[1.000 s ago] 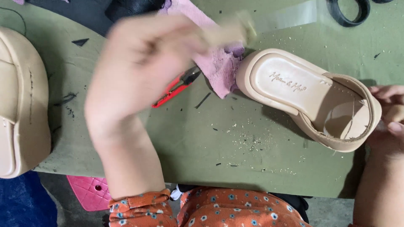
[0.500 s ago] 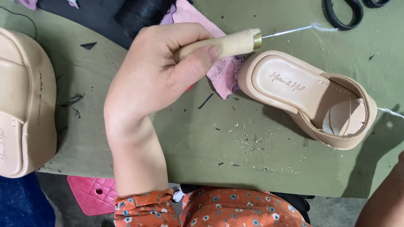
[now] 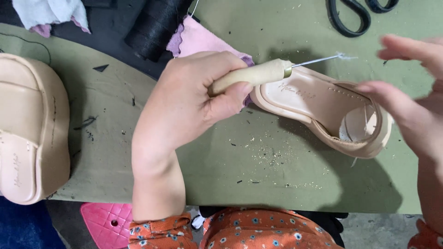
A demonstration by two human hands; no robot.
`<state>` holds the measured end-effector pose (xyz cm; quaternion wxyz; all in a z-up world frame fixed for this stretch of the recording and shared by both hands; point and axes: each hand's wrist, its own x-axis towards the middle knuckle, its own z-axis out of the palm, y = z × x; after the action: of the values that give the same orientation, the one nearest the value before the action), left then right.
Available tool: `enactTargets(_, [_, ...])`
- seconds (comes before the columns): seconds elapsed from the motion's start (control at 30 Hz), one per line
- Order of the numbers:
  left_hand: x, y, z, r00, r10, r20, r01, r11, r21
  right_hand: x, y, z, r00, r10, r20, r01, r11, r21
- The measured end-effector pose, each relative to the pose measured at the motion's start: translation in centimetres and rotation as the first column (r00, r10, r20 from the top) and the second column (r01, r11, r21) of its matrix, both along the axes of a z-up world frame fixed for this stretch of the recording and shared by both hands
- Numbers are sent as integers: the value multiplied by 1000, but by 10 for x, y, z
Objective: The person is sewing a beige platform slide sandal using a needle and thread. They use a stitching awl to create holes in the sole and upper, then pull the thread through to stitch the parts together. The person trims the excess thread with a utility knife and inspects the finished stitching.
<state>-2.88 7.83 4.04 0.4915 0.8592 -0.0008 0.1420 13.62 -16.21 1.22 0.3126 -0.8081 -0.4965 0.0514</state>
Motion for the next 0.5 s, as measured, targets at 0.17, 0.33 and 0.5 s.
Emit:
enactTargets(0.17, [-1, -5, 3, 999, 25, -30, -25, 1000, 8, -5, 25, 10, 998, 4, 62, 1, 997, -73])
enactTargets(0.33, [-1, -11, 3, 996, 80, -24, -77, 991, 111, -7, 30, 15, 999, 36, 39, -33, 997, -63])
enactTargets(0.5, [8, -22, -13, 903, 430, -25, -323, 715, 620, -12, 38, 30, 982, 111, -155, -108, 994, 29])
